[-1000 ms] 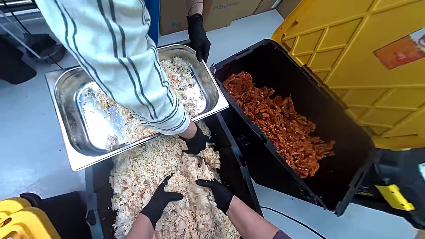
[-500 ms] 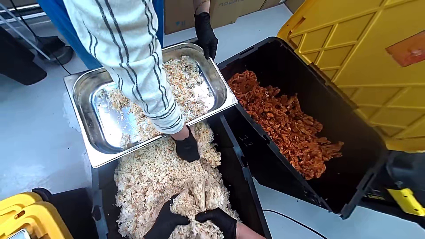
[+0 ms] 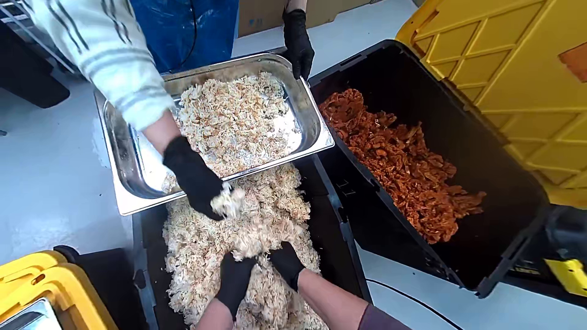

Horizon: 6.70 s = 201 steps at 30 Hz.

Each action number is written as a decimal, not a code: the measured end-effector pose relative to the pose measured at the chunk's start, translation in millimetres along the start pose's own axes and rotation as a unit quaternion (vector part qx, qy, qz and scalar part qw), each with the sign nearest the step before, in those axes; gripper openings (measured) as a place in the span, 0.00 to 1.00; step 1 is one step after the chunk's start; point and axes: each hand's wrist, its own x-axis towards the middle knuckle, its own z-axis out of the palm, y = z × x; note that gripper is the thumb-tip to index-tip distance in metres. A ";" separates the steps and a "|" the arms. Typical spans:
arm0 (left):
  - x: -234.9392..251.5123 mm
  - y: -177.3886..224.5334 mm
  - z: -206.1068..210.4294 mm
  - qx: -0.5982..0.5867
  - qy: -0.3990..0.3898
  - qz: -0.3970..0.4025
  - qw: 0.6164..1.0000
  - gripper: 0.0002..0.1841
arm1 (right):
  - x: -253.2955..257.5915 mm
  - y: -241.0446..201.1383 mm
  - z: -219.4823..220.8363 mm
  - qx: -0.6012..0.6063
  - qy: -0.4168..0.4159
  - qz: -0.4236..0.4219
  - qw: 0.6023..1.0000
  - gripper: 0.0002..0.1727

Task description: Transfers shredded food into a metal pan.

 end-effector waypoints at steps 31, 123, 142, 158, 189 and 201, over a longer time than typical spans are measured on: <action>6.5 -1.7 -1.6 0.134 0.106 0.084 0.982 0.19 | -25.3 -0.3 18.4 0.083 0.018 -0.083 0.993 0.29; 37.0 223.2 -118.1 0.397 0.110 0.244 0.878 0.26 | 17.2 -265.0 -57.7 0.031 0.000 -0.218 0.975 0.33; 99.1 -7.1 -53.1 0.420 0.060 0.098 0.900 0.33 | 92.6 -63.5 77.2 -0.488 -0.020 -0.246 0.837 0.44; 17.2 -101.4 -76.1 0.100 -0.135 -0.090 0.982 0.41 | 22.3 39.7 14.3 -0.285 -0.174 -0.049 0.941 0.48; 75.1 237.1 -75.1 -0.112 0.138 0.251 0.951 0.39 | 40.1 -267.3 -89.5 0.246 0.003 -0.155 0.957 0.37; 53.2 9.3 -105.9 0.340 -0.084 0.083 0.933 0.31 | 52.2 -59.7 12.5 -0.294 -0.080 -0.173 0.937 0.38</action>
